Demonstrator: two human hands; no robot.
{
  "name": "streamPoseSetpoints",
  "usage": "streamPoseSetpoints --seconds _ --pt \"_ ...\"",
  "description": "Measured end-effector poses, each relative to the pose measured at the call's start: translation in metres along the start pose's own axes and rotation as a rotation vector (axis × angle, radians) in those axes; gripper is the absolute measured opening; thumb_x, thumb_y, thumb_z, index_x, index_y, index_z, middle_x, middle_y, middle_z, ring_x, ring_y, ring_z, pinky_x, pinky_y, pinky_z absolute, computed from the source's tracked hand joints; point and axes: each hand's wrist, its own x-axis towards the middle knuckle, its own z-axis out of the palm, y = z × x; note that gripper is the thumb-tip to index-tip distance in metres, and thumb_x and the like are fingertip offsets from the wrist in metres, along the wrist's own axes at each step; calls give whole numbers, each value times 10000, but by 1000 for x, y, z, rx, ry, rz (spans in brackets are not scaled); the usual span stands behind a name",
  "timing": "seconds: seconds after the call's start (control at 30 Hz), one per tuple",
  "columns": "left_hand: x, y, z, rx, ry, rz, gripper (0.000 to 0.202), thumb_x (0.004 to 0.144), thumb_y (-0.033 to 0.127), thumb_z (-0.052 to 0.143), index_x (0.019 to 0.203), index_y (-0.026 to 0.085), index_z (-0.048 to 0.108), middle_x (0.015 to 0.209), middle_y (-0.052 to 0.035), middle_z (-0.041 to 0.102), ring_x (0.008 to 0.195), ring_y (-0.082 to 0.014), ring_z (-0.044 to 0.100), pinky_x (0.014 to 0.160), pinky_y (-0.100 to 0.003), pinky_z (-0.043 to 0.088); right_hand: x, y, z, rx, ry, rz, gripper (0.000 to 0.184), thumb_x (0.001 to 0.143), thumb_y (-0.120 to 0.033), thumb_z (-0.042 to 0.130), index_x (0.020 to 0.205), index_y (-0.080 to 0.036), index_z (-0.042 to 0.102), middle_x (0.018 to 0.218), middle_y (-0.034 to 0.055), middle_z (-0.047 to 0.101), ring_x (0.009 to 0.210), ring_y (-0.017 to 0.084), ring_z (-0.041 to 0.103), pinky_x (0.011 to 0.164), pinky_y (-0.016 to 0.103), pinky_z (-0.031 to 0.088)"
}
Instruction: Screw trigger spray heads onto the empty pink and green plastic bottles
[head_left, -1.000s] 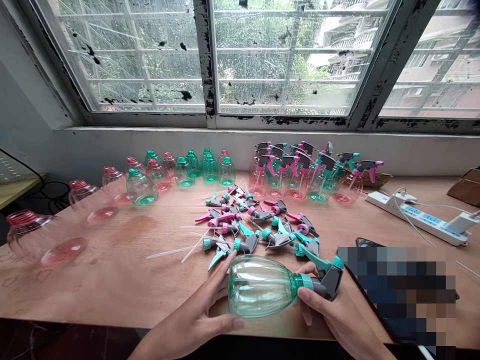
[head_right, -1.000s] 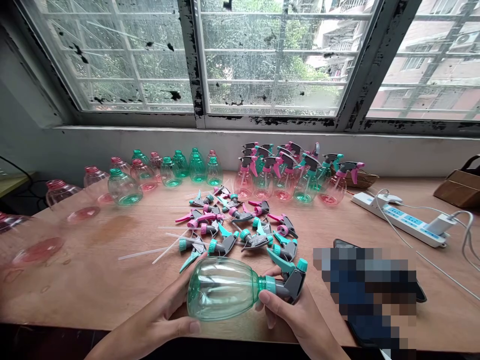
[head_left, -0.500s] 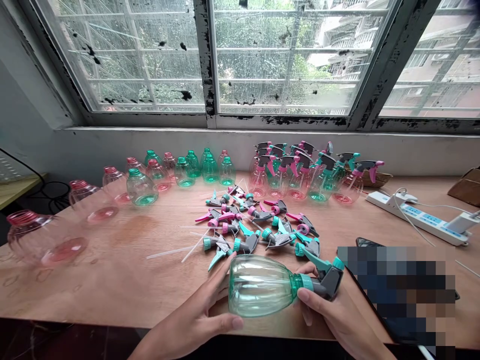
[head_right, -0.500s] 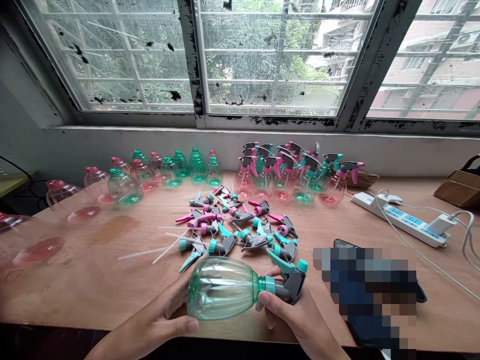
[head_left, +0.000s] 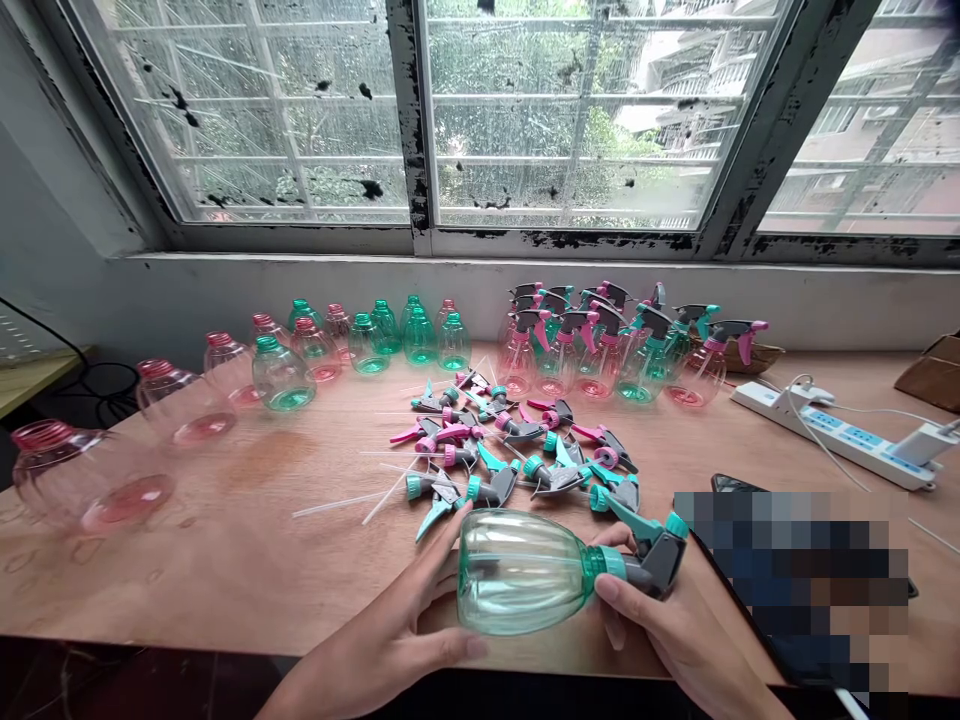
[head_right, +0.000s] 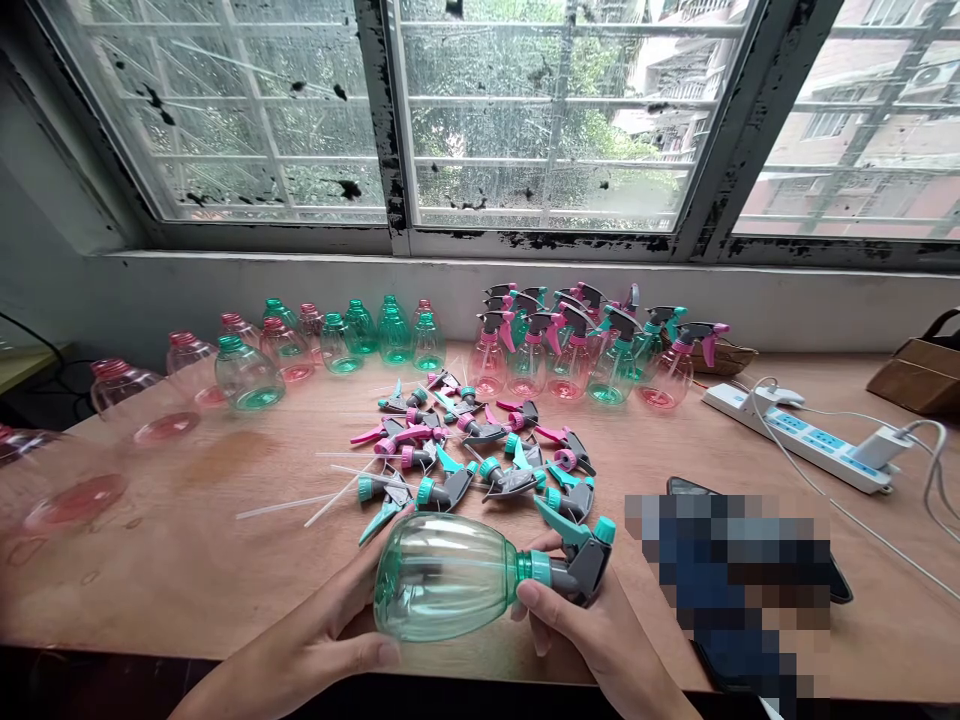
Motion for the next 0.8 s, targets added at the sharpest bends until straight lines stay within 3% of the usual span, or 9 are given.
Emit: streamPoseSetpoints --seconds 0.2,0.3,0.4,0.47,0.63,0.8 --pt "1 4 2 51 0 39 974 961 202 675 1642 406 9 1727 -60 246 1573 -306 270 1289 -522 210 1 1 -2 -1 -13 -2 406 841 -515 837 999 -203 631 534 -49 655 470 152 566 538 269 406" --pt "1 1 1 -25 -1 6 1079 904 254 765 1641 402 -8 1748 -57 168 1595 -323 197 1291 -529 195 0 1 -1 -5 -16 15 420 814 -514 859 1000 -207 642 545 -48 659 485 155 579 529 261 437" --pt "0 -1 0 -65 10 -12 1003 911 343 757 1649 374 79 1758 -48 116 1607 -337 127 1300 -529 140 0 0 0 -8 -19 21 436 804 -513 866 1014 -196 655 549 -38 659 488 160 574 512 267 454" --pt "0 0 0 -51 10 -17 960 918 329 749 1645 382 123 1759 -35 117 1610 -338 109 1301 -531 130 0 -1 1 -10 -8 5 433 812 -514 859 1009 -187 654 543 -35 656 481 157 564 515 272 451" --pt "2 7 4 14 18 20 982 946 218 706 1637 430 43 1756 -24 137 1606 -320 151 1297 -537 153 1 0 0 -7 4 -2 429 822 -526 847 994 -197 632 519 -40 649 469 160 565 527 275 434" --pt "1 3 3 -48 8 19 1025 917 280 758 1634 439 43 1766 -3 56 1615 -309 98 1304 -496 155 0 1 -1 -12 -25 0 412 830 -520 844 994 -203 638 548 -47 651 485 144 568 527 251 423"
